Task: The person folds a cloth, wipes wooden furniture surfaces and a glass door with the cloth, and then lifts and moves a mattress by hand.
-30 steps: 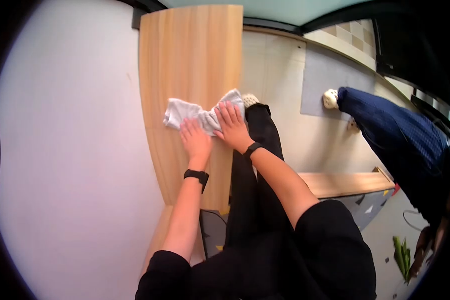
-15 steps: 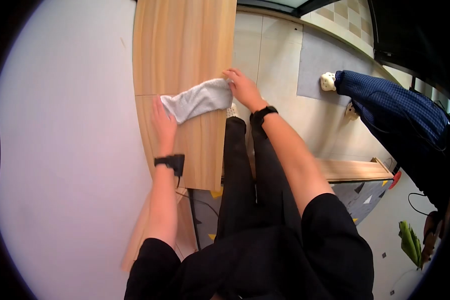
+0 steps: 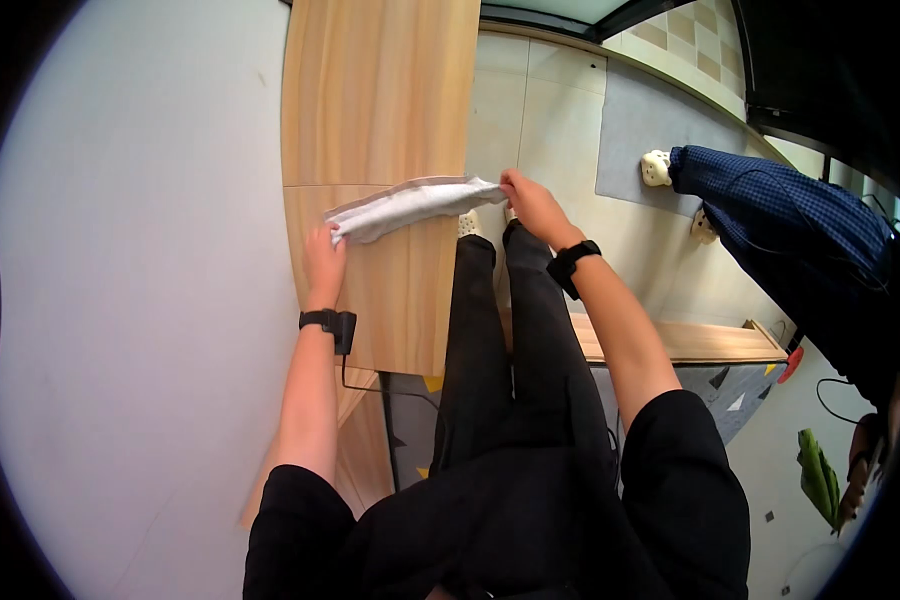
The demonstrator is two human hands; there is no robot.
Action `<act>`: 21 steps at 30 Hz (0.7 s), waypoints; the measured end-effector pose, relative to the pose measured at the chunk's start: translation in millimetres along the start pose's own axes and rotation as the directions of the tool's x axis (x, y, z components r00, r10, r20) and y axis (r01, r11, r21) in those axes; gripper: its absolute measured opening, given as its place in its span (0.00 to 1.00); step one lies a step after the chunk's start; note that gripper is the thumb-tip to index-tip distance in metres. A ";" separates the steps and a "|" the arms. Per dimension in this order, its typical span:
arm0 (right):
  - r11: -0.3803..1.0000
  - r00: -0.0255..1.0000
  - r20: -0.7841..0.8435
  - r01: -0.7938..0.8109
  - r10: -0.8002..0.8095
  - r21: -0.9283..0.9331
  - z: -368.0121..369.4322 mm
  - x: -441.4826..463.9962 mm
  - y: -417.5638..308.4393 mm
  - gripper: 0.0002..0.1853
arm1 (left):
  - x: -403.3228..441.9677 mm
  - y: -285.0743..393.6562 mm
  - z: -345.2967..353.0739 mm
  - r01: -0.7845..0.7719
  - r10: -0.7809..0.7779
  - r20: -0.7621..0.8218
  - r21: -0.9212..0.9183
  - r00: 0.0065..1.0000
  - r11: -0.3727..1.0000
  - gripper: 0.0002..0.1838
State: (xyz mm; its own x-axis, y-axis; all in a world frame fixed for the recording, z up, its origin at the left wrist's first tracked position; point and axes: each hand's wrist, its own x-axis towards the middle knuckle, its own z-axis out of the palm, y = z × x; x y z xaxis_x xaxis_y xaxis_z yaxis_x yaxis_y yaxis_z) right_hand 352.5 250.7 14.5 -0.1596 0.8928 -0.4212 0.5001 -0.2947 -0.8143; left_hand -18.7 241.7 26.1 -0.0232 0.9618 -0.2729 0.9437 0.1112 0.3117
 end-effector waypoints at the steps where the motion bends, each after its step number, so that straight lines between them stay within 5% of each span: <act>1: 0.997 0.998 -0.037 0.048 -0.050 -0.056 -8.9 -0.2 -2.3 0.06 | -1.4 -3.5 -3.1 -0.012 0.013 0.020 -0.049 1.000 0.999 0.12; 6: 0.927 0.930 -0.175 0.273 -0.323 -0.258 -47.4 5.5 -53.2 0.09 | 7.8 11.4 -68.7 -0.093 0.094 0.027 -0.047 0.995 0.995 0.11; 11: 0.843 0.811 -0.284 0.411 -0.512 -0.347 -69.7 7.9 -124.6 0.08 | 14.4 28.7 -136.9 0.004 -0.070 -0.273 -0.234 0.959 0.972 0.11; 13: 0.803 0.726 -0.354 0.483 -0.590 -0.349 -68.8 7.0 -144.2 0.08 | 6.0 19.7 -144.4 -0.072 0.005 -0.401 -0.151 0.916 0.986 0.12; 14: 0.801 0.723 -0.352 0.486 -0.594 -0.350 -63.3 4.5 -147.4 0.08 | -0.5 15.7 -145.8 -0.136 0.087 -0.508 -0.060 0.857 0.989 0.13; 17: 0.838 0.742 -0.392 0.457 -0.544 -0.298 -37.6 1.4 -131.6 0.11 | -22.9 9.3 -123.9 -0.099 0.011 -0.440 -0.178 0.898 0.979 0.16; 19: 0.956 0.879 -0.389 0.294 -0.276 -0.015 -8.4 4.8 -95.2 0.14 | -31.4 -3.4 -89.1 -0.047 -0.056 -0.373 -0.262 0.926 0.964 0.15; 21: 0.982 0.935 -0.313 0.186 -0.165 0.038 16.4 5.3 -56.3 0.16 | -43.4 -18.3 -45.7 0.017 -0.123 -0.293 -0.338 0.948 0.941 0.14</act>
State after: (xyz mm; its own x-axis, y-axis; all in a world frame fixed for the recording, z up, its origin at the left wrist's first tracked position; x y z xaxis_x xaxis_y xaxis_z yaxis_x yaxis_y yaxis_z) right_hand 309.5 266.5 51.6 0.0346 0.9903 -0.1344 0.4288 -0.1362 -0.8931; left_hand -50.1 209.4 73.8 -0.2342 0.9717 -0.0307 0.7760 0.2059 0.5962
